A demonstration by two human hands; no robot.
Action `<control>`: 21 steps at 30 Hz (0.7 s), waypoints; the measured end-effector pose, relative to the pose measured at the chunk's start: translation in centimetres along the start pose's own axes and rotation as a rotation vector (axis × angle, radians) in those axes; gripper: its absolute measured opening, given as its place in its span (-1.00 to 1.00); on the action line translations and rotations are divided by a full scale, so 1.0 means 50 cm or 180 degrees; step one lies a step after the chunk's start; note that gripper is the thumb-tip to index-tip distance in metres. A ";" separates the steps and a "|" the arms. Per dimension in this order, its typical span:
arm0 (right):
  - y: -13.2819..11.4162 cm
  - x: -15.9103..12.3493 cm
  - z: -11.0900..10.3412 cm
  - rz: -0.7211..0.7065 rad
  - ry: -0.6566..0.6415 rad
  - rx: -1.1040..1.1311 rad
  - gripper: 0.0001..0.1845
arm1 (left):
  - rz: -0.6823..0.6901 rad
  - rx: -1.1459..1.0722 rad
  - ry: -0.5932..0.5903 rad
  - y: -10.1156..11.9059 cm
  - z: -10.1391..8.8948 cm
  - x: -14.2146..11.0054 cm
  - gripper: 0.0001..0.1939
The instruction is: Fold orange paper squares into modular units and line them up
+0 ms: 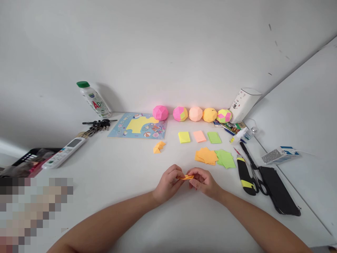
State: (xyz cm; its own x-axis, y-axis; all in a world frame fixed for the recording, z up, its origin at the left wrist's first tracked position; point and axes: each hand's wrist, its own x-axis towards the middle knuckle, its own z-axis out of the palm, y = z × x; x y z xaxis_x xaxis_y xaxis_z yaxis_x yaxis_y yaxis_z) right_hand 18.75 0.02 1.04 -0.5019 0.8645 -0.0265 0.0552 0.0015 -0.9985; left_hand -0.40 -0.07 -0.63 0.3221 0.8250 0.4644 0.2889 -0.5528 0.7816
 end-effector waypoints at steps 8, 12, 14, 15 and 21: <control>-0.001 0.000 0.005 0.0014 0.0096 -0.0352 -0.73 | -0.1141 -0.0476 -0.0525 0.011 -0.004 0.002 -0.72; 0.003 0.000 0.003 0.0174 0.0165 -0.0305 -0.73 | -0.1587 -0.0782 -0.0900 0.017 -0.009 0.005 -0.64; 0.005 0.001 0.003 0.0203 0.0176 -0.0283 -0.72 | -0.1679 -0.0847 -0.0977 0.018 -0.011 0.006 -0.64; 0.005 0.001 0.003 0.0211 0.0181 -0.0270 -0.71 | -0.1717 -0.0880 -0.0996 0.018 -0.012 0.007 -0.64; 0.001 0.002 0.004 0.0170 0.0268 -0.0180 -0.71 | -0.1883 -0.1076 -0.1031 0.022 -0.013 0.011 -0.64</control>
State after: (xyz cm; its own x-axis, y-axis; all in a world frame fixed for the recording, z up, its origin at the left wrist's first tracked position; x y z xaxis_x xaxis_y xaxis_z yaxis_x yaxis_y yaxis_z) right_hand 18.55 0.01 0.99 -0.4228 0.9033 -0.0730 0.1297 -0.0194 -0.9914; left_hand -0.48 -0.15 0.74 0.4633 0.8683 -0.1773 0.2205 0.0808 0.9720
